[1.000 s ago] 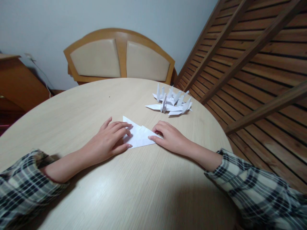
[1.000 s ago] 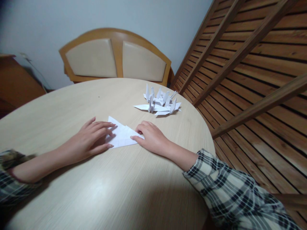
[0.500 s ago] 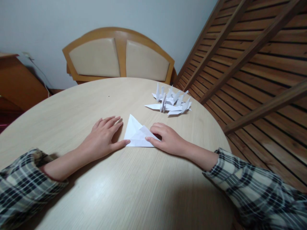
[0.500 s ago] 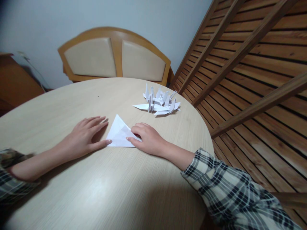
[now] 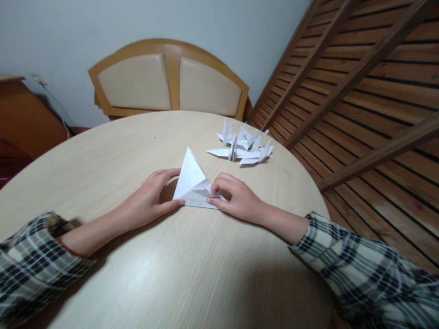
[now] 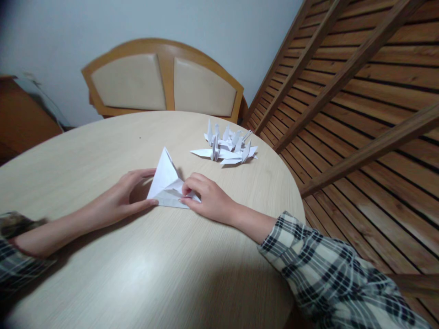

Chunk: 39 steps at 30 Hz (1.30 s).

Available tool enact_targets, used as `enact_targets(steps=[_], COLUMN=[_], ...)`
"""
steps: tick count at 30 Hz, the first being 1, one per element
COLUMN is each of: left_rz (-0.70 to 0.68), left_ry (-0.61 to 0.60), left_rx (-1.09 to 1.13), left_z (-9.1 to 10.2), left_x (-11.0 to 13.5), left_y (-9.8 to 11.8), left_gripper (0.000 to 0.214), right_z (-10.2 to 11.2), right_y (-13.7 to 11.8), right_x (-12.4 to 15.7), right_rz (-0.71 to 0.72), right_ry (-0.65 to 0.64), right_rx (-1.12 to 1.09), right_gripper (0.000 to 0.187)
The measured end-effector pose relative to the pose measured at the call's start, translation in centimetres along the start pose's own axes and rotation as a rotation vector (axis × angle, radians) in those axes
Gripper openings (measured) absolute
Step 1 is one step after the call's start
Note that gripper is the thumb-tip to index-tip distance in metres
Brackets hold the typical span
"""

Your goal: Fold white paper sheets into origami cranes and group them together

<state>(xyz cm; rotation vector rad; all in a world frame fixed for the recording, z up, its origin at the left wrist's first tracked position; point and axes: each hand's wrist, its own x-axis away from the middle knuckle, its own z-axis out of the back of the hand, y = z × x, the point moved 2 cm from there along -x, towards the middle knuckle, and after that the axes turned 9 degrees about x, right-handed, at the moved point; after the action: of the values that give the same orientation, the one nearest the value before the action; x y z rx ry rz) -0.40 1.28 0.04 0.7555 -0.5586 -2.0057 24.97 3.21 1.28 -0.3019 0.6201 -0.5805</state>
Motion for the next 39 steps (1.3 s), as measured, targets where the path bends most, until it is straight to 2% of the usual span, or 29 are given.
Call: enact_targets(steps=[5, 9, 14, 18, 22, 27, 32, 39], left_rz=[0.104, 0.140, 0.128, 0.164, 0.204, 0.285, 0.331, 0.280], left_ry=[-0.010, -0.002, 0.038, 0.080, 0.124, 0.119, 0.091, 0.032], left_rx=[0.348, 0.455, 0.523, 0.644, 0.742, 0.827, 0.874, 0.851], left_z=[-0.3, -0.4, 0.0, 0.1, 0.3, 0.1, -0.1, -0.1], left_x=[0.1, 0.1, -0.1, -0.3, -0.4, 0.0, 0.2, -0.1], left_y=[0.4, 0.6, 1.0, 0.7, 0.5, -0.3, -0.9, -0.2], left_gripper=[0.068, 0.069, 0.033, 0.021, 0.021, 0.024, 0.029, 0.030], right_z=[0.0, 0.1, 0.3, 0.6, 0.5, -0.5, -1.0, -1.6], right_y=[-0.1, -0.2, -0.5, -0.8, -0.8, -0.4, -0.3, -0.8], right_x=[0.0, 0.0, 0.0, 0.0, 0.1, 0.0, -0.3, -0.6], right_rz=[0.020, 0.026, 0.032, 0.002, -0.089, -0.254, -0.312, -0.370], right_ry=[0.048, 0.079, 0.094, 0.101, 0.124, 0.128, 0.140, 0.072], right_rx=[-0.018, -0.034, -0.053, -0.109, -0.245, -0.559, -0.509, -0.569], right_gripper=[0.010, 0.009, 0.008, 0.009, 0.011, 0.018, 0.026, 0.031])
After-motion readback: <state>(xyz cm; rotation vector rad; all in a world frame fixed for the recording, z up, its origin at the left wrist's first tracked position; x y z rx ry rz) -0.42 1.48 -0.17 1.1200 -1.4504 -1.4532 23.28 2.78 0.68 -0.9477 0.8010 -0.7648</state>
